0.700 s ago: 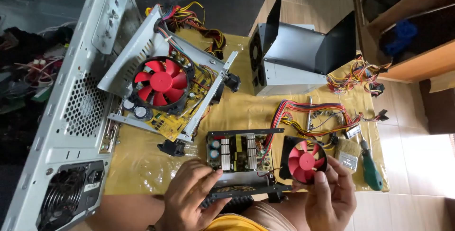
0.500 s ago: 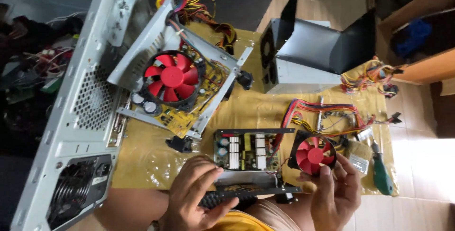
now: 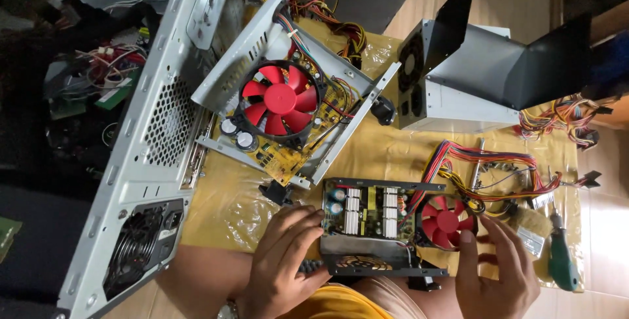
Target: The person works on a disassembled computer power supply unit, using a screwdriver to tighten screws on the circuit board. They also handle a black expansion card and organize various wires and screws on the work surface.
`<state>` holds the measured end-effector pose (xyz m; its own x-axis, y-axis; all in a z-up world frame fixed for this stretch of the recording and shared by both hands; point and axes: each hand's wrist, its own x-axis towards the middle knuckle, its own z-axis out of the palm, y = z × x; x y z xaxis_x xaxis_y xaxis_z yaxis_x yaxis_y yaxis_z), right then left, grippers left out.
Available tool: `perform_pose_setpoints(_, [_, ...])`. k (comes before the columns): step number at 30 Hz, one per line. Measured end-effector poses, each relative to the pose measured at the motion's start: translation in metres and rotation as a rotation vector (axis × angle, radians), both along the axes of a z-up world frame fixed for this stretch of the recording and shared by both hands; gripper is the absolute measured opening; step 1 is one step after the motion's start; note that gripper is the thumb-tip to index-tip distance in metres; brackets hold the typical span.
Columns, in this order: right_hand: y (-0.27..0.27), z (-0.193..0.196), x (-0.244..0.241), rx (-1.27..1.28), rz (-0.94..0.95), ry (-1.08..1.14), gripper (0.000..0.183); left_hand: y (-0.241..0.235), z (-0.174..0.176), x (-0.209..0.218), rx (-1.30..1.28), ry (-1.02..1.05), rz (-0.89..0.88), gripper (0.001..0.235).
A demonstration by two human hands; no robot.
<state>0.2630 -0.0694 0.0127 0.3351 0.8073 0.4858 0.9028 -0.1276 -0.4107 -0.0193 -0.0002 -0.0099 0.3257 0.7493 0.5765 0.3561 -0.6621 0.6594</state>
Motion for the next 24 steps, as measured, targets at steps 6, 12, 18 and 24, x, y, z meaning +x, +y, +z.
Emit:
perform_pose_setpoints(6, [-0.016,0.003,-0.003,0.134,0.113,0.057,0.008,0.001,0.012,0.006,-0.092,0.040,0.055,0.074])
perform_pose_setpoints(12, [-0.036,-0.002,-0.018,0.095,0.147,0.065,0.004,0.001,0.005,0.020,0.005,0.205,0.071,0.096])
perform_pose_setpoints(18, [-0.026,-0.008,-0.025,0.115,0.222,0.255,0.015,0.000,-0.003,0.032,0.062,0.344,0.102,0.091])
perform_pose_setpoints(24, [-0.036,-0.037,0.004,0.066,0.273,0.174,0.016,-0.001,-0.011,0.036,0.073,0.390,0.089,0.097])
